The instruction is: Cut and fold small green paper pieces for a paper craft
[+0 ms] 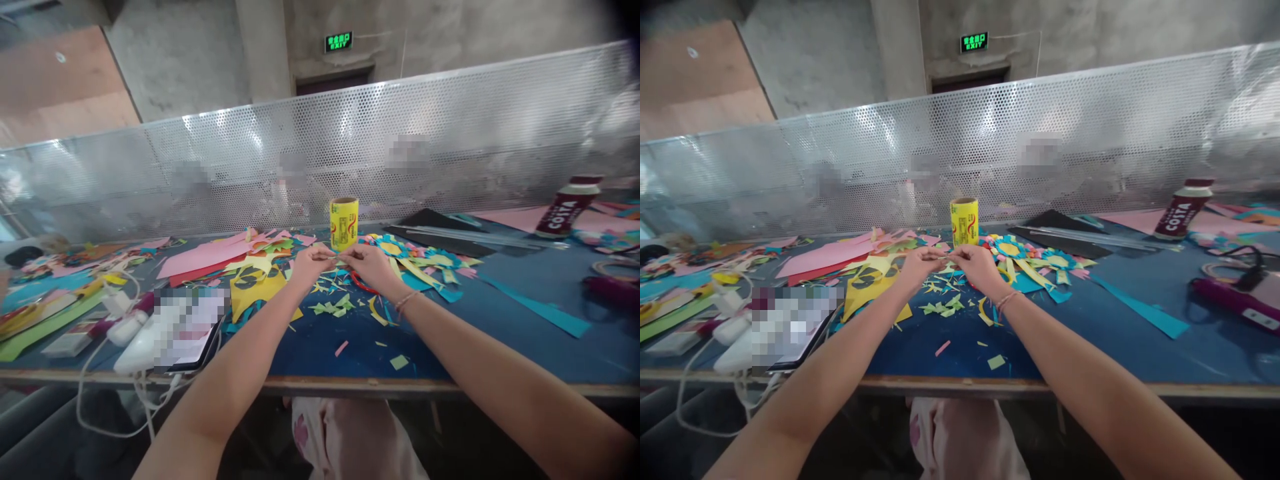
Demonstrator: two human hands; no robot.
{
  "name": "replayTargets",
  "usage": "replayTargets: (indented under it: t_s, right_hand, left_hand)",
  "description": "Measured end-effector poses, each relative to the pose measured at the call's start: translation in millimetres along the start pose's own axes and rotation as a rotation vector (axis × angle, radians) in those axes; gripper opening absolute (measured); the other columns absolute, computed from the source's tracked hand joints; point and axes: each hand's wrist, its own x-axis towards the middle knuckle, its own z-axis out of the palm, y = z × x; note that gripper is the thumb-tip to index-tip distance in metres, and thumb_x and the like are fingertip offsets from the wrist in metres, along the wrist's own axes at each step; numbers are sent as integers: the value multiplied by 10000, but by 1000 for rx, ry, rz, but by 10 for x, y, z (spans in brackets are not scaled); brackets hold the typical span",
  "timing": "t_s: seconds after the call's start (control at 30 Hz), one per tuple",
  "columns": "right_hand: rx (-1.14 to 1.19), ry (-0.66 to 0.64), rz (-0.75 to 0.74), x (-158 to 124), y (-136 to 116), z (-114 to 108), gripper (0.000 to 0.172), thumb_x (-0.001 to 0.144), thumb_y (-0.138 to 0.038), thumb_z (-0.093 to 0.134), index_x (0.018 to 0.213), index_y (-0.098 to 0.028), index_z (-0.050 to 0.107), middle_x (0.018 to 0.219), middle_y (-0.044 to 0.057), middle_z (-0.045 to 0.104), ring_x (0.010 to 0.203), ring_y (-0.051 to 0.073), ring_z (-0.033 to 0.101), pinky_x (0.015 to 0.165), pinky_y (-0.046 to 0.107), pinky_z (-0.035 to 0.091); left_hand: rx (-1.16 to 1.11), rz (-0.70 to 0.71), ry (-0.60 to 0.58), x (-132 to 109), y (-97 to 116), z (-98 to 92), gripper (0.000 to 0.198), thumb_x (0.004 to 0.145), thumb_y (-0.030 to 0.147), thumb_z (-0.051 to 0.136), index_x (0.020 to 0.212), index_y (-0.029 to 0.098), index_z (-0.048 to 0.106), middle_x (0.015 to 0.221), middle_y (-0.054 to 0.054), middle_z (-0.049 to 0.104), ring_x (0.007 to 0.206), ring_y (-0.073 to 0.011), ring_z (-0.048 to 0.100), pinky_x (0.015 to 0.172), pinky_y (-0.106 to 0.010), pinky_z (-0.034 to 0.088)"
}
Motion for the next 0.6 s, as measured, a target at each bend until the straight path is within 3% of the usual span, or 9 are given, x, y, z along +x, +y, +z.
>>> replayTargets:
  t_s: [0.27, 0.6]
  right_hand:
    - [-116, -9, 13, -9, -54, -23, 127, 708, -241, 568, 621, -167, 623, 565, 10, 627, 520, 127, 558, 512, 237, 428]
    - [-85, -16, -27, -1, -22, -9, 160, 711, -297, 553, 632, -171, 612, 562, 5, 618, 528, 123, 554, 500, 228, 418]
  left_hand:
    - [159, 8, -8, 37, -32, -26, 188, 602, 279, 722, 695, 126, 665, 642, -26, 645, 561, -109, 591, 648, -300, 522]
    - [312, 70, 3, 12, 19, -7, 163, 681, 287, 658, 688, 134, 602, 602, -9, 602, 521, -107, 586, 572, -256, 499]
